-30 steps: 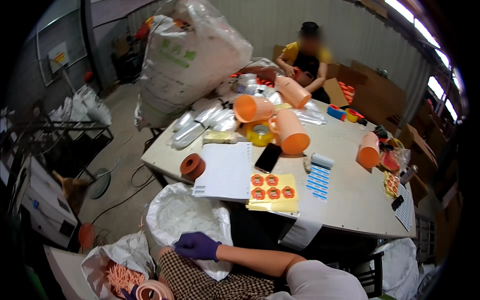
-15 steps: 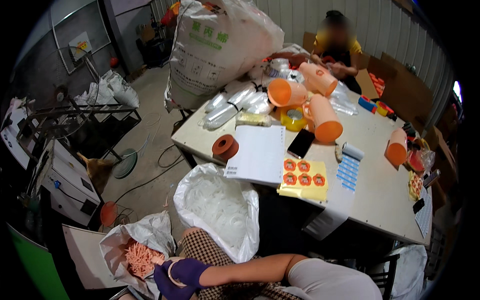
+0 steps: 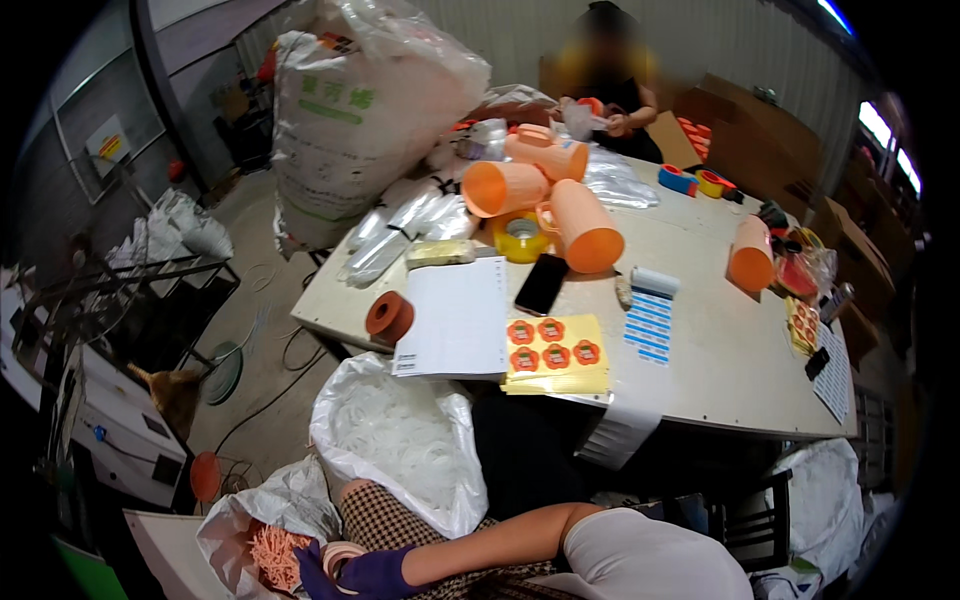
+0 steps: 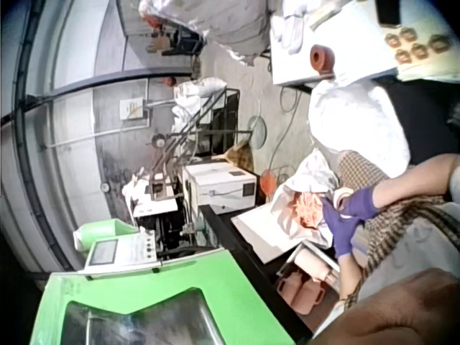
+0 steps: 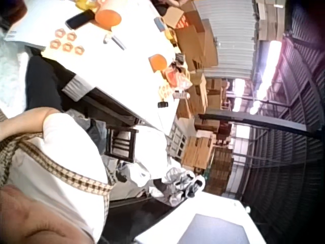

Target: The person applies stickers to pink plastic jugs, inserts orange plastic handles into the jugs, and organizes the finished products on a table in a manufacturing setting.

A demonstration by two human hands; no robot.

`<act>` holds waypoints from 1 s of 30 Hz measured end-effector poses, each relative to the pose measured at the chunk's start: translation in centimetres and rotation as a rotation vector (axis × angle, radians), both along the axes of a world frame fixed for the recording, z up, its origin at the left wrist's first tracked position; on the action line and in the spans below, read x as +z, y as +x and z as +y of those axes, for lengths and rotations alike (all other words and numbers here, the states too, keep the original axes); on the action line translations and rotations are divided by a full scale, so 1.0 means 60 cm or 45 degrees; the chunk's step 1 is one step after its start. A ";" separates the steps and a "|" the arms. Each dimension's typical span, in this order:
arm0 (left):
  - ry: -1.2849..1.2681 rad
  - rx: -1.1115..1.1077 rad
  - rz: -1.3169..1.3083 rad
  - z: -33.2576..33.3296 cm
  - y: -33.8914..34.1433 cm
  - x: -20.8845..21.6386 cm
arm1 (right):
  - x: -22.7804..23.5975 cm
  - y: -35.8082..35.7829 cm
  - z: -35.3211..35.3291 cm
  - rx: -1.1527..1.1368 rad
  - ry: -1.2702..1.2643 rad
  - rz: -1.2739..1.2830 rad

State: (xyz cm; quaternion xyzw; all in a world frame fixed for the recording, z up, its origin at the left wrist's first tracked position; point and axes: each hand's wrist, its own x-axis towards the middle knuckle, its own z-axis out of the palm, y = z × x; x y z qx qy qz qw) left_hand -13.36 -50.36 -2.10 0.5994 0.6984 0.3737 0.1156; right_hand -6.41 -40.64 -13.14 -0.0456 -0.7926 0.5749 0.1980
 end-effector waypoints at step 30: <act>0.271 -1.097 0.897 0.055 0.218 -0.079 | 0.208 0.834 0.226 -2.034 0.863 -0.234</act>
